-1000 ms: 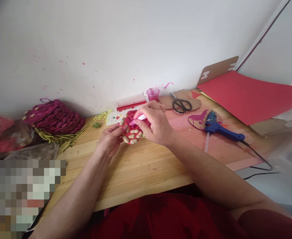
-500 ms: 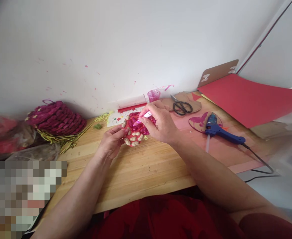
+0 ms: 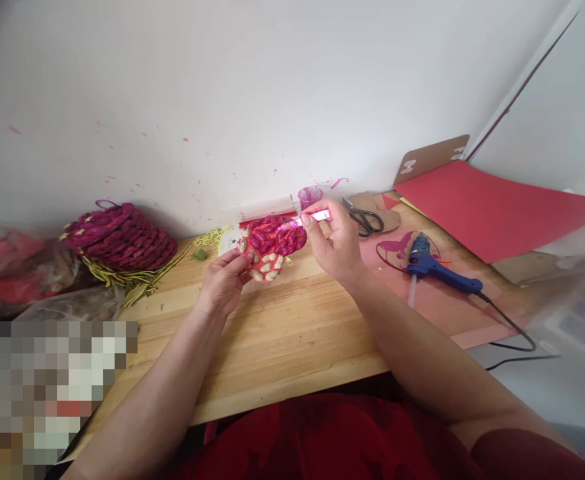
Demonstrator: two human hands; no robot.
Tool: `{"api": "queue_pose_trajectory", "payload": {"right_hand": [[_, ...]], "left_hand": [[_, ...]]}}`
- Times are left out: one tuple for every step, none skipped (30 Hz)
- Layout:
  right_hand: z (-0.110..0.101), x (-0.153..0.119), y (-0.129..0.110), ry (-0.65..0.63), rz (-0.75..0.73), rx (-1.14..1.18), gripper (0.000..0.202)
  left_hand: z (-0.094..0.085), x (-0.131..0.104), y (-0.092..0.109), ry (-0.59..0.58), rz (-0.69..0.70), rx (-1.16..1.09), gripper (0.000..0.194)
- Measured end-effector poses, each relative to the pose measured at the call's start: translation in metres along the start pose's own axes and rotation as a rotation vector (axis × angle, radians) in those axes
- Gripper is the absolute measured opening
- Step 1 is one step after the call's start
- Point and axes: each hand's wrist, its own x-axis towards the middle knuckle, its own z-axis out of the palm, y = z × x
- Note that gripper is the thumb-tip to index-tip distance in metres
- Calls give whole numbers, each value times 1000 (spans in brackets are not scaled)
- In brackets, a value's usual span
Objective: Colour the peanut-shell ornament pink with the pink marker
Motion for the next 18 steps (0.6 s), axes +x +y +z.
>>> {"api": "queue_pose_trajectory", "payload": {"right_hand": [[0,1,3,23,17,3,22],[0,2,6,52,46,11,24],[-1,4,10,84,85,24,26],[-3,7,13,111,131,26,28],[-5,11,16,137,170,6,29],[-8,17,17,156,199,-38,30],[-12,24,18,162,217,-101,29],[-14,33,18,157,226,-171,28],[-16,43,17,133,230,-242,26],[-17,54,16,96,236,-310,23],[-16,66,15,46,248,-379,21],[-14,78,14,4,262,-462,20],[-10,90,15,-49,288,-565,20],[-6,101,17,-112,331,-681,22],[-1,111,20,-188,381,-786,23],[4,119,25,-231,414,-833,23],[9,126,29,-265,444,-863,22],[14,131,35,-298,470,-884,21]], "left_hand": [[-1,2,0,19,5,-10,50],[-2,3,0,44,13,-20,50],[-3,4,-1,67,22,-28,49],[-3,6,-1,86,29,-36,49],[-4,7,-1,97,40,-48,48],[-4,8,-1,113,51,-65,48],[-5,8,-2,122,59,-82,49],[-5,9,-2,126,65,-98,49],[-5,9,-2,131,70,-112,50],[-5,9,-2,133,74,-122,50],[-4,8,-2,137,75,-124,50],[-4,8,-1,145,76,-118,50],[-4,7,-1,158,73,-107,50],[-4,7,-1,174,69,-93,49],[-4,6,0,191,64,-80,48],[-4,6,0,205,59,-71,47],[-4,6,0,216,58,-67,46],[-4,7,0,221,59,-66,46]]}}
